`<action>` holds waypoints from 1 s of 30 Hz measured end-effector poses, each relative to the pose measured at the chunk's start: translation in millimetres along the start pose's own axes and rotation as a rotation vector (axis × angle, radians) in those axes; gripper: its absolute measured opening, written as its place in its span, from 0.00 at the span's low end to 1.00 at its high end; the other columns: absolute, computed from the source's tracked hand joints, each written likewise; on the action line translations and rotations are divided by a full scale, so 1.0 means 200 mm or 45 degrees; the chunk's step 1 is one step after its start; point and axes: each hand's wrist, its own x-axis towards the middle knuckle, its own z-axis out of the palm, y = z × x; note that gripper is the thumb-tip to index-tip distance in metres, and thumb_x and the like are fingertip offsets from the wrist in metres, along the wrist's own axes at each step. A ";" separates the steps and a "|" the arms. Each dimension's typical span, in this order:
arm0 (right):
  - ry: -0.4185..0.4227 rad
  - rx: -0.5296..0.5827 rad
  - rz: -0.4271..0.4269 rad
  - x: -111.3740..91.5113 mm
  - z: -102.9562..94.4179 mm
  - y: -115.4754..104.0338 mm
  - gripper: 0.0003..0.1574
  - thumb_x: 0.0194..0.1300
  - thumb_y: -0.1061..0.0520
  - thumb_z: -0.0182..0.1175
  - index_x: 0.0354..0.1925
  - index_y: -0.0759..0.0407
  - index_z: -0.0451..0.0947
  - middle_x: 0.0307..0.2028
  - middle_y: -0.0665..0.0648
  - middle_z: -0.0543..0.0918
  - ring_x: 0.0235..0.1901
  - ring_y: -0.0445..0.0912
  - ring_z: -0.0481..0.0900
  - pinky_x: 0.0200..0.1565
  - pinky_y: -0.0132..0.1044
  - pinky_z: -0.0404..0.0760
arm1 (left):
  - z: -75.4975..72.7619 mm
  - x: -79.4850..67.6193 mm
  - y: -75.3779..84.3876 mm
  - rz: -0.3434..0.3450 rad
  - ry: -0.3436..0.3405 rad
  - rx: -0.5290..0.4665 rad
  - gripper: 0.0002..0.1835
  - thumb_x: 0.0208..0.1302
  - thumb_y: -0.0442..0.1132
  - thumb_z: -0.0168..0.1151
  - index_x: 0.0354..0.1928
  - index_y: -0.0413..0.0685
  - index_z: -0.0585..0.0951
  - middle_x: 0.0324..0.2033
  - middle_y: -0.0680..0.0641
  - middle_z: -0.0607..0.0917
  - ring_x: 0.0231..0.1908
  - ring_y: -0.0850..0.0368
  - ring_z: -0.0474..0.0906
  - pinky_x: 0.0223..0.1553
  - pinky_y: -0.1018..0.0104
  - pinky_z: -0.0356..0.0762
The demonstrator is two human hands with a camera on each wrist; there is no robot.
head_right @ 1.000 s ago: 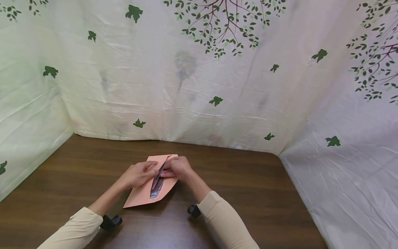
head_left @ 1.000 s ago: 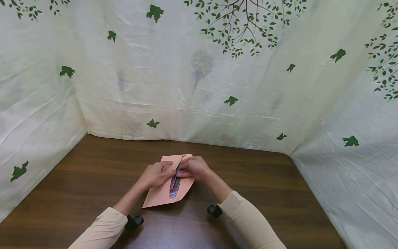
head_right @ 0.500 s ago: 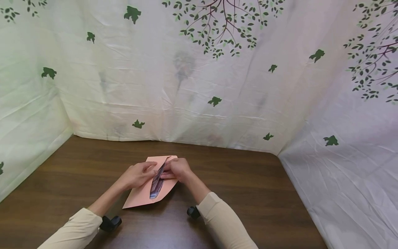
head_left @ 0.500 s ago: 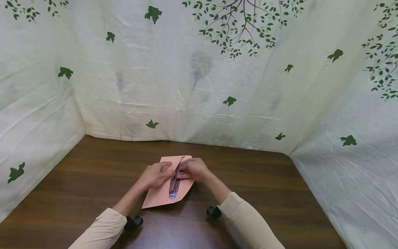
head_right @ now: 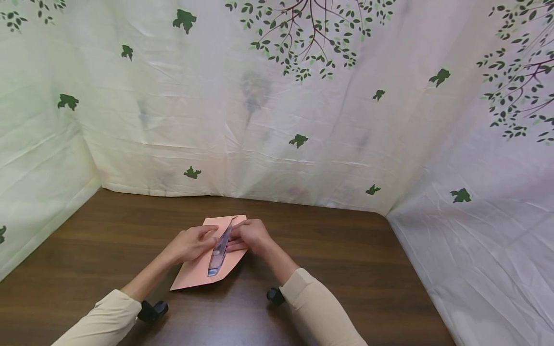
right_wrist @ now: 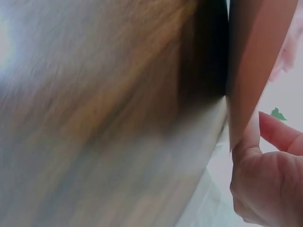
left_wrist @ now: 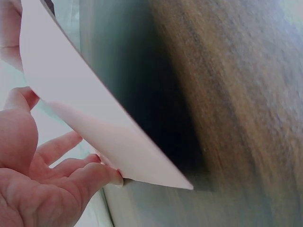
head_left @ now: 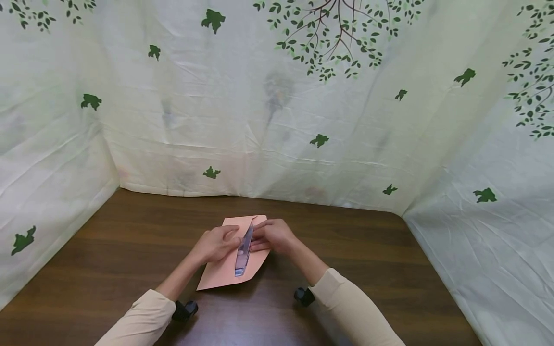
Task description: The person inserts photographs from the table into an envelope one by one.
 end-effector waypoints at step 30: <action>0.177 -0.214 -0.027 -0.29 -0.56 -0.06 0.20 0.74 0.62 0.54 0.58 0.74 0.76 0.49 0.73 0.83 0.50 0.65 0.85 0.53 0.53 0.84 | -0.02 0.04 0.03 -0.005 -0.081 0.007 0.32 0.70 0.52 0.60 0.70 0.41 0.73 0.67 0.31 0.75 0.67 0.29 0.69 0.64 0.38 0.69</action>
